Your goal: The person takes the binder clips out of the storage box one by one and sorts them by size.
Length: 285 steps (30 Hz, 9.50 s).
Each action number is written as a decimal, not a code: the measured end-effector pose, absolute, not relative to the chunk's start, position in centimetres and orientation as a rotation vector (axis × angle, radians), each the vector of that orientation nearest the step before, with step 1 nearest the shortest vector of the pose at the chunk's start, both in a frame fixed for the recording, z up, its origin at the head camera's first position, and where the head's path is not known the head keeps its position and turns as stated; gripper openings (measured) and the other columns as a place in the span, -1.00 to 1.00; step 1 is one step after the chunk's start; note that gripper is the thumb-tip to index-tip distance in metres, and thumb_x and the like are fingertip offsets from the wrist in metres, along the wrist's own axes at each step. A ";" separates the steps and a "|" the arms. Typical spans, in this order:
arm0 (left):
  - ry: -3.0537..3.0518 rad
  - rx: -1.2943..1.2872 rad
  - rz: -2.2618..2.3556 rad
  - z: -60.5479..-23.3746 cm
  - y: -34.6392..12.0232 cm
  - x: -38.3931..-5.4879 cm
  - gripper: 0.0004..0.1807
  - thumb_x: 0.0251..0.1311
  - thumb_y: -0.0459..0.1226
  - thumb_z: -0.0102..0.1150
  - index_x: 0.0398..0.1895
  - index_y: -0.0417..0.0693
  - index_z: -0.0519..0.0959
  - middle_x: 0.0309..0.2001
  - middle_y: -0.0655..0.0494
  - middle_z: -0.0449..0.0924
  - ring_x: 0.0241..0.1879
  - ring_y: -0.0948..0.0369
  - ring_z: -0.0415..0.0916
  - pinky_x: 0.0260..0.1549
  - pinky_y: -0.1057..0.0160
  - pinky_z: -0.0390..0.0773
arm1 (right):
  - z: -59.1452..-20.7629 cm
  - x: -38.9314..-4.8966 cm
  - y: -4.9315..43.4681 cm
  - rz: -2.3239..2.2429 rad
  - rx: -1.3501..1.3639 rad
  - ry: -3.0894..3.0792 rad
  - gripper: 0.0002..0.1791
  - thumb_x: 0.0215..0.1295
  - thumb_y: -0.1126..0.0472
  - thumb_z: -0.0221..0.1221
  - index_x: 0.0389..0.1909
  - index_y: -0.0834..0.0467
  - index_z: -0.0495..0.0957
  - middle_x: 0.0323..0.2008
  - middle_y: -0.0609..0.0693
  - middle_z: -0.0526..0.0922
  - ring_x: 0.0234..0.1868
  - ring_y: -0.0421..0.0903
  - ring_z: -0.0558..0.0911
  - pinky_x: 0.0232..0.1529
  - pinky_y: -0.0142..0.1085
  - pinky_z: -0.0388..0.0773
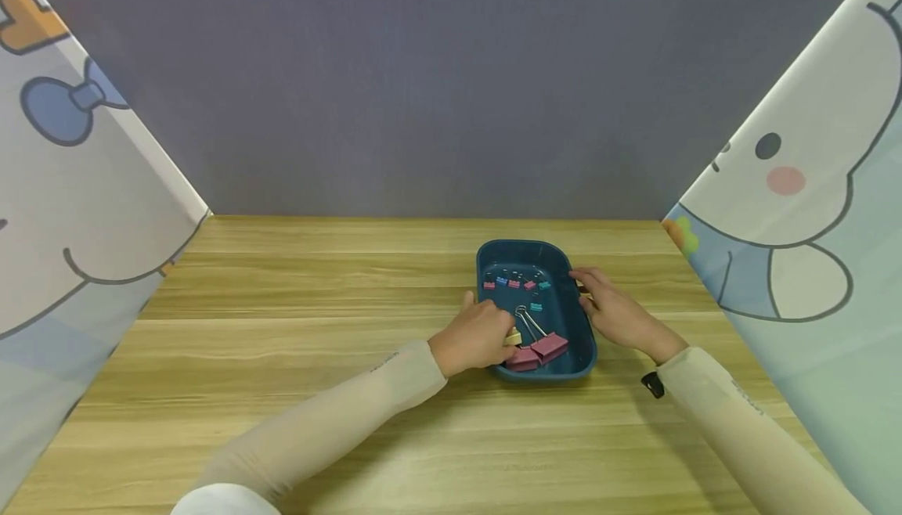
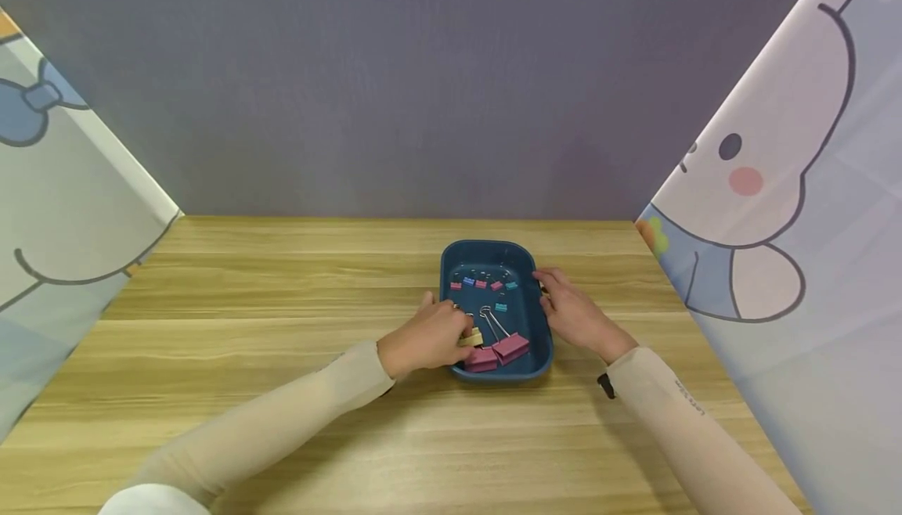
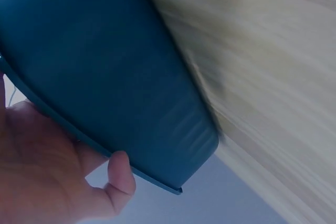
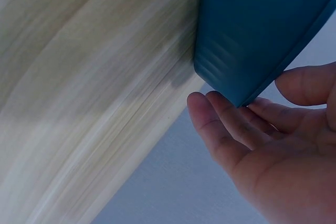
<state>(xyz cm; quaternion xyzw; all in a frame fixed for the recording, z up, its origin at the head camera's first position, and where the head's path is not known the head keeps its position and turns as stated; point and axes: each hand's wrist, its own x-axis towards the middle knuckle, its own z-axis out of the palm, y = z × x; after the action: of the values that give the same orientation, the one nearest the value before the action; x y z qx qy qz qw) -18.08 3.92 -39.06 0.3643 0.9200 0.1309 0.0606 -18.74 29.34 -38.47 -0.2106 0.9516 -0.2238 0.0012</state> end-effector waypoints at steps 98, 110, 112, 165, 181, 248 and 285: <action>2.905 1.269 0.729 -36.4 -3.1 -22.1 -0.92 0.12 -0.29 0.28 -0.31 -0.06 0.64 -0.27 0.16 0.55 -0.26 0.24 0.42 -0.25 0.34 0.47 | -38.6 -18.5 29.2 -0.747 -0.599 2.998 -0.54 0.38 0.46 -0.11 0.29 0.44 0.17 0.23 0.28 0.20 0.14 0.26 0.40 0.03 0.12 0.39; 2.866 1.180 0.723 -38.1 -5.2 -23.3 -0.89 0.11 -0.34 0.30 -0.28 -0.15 0.65 -0.29 0.13 0.55 -0.28 0.22 0.45 -0.25 0.30 0.49 | -38.8 -18.6 29.2 -0.750 -0.603 3.008 -0.54 0.38 0.46 -0.11 0.29 0.44 0.18 0.22 0.29 0.20 0.11 0.25 0.42 0.01 0.12 0.40; 2.869 1.170 0.713 -38.5 -5.5 -23.5 -0.90 0.11 -0.34 0.30 -0.29 -0.13 0.65 -0.30 0.13 0.55 -0.29 0.22 0.45 -0.26 0.31 0.49 | -38.9 -18.6 29.2 -0.748 -0.602 3.007 -0.54 0.38 0.46 -0.11 0.29 0.43 0.18 0.22 0.28 0.20 0.11 0.25 0.42 0.01 0.11 0.40; 2.741 0.872 0.510 -40.8 -4.2 -27.8 -0.82 0.22 -0.38 0.17 -0.11 -0.13 0.62 -0.05 0.05 0.57 -0.04 0.10 0.50 -0.11 0.22 0.50 | -38.6 -19.3 30.5 -0.817 -0.634 2.918 -0.52 0.39 0.40 0.00 0.30 0.38 0.24 0.25 0.31 0.26 0.09 0.27 0.47 -0.04 0.07 0.47; 2.736 0.865 0.513 -40.7 -5.5 -27.8 -0.81 0.20 -0.44 0.16 -0.14 -0.14 0.62 -0.05 0.01 0.57 0.02 0.07 0.48 -0.06 0.21 0.49 | -38.5 -19.1 30.5 -0.802 -0.634 2.925 -0.51 0.39 0.39 0.00 0.31 0.37 0.23 0.26 0.30 0.24 0.09 0.27 0.47 -0.02 0.09 0.45; 2.824 0.925 0.683 -38.1 -8.4 -26.9 -0.79 0.23 -0.36 0.16 -0.08 -0.19 0.59 -0.14 -0.02 0.56 -0.13 0.09 0.45 -0.09 0.13 0.46 | -38.8 -19.0 30.5 -0.786 -0.646 2.955 -0.52 0.39 0.39 0.01 0.30 0.37 0.25 0.25 0.30 0.27 0.13 0.25 0.42 0.01 0.11 0.42; 2.750 1.310 0.809 -34.5 -1.2 -22.0 -0.83 0.19 -0.24 0.25 -0.18 -0.05 0.58 -0.19 0.17 0.53 -0.16 0.25 0.45 -0.13 0.35 0.45 | -38.6 -18.7 30.3 -0.848 -0.655 2.949 -0.52 0.39 0.42 -0.01 0.30 0.42 0.23 0.24 0.31 0.26 0.04 0.24 0.51 -0.05 0.07 0.47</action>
<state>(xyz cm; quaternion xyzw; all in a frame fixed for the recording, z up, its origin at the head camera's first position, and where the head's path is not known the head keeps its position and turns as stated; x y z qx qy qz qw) -21.97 -1.17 -34.46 0.4157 0.8725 0.2566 -0.0049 -18.71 30.25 -38.65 -0.2088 0.9398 -0.2703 0.0020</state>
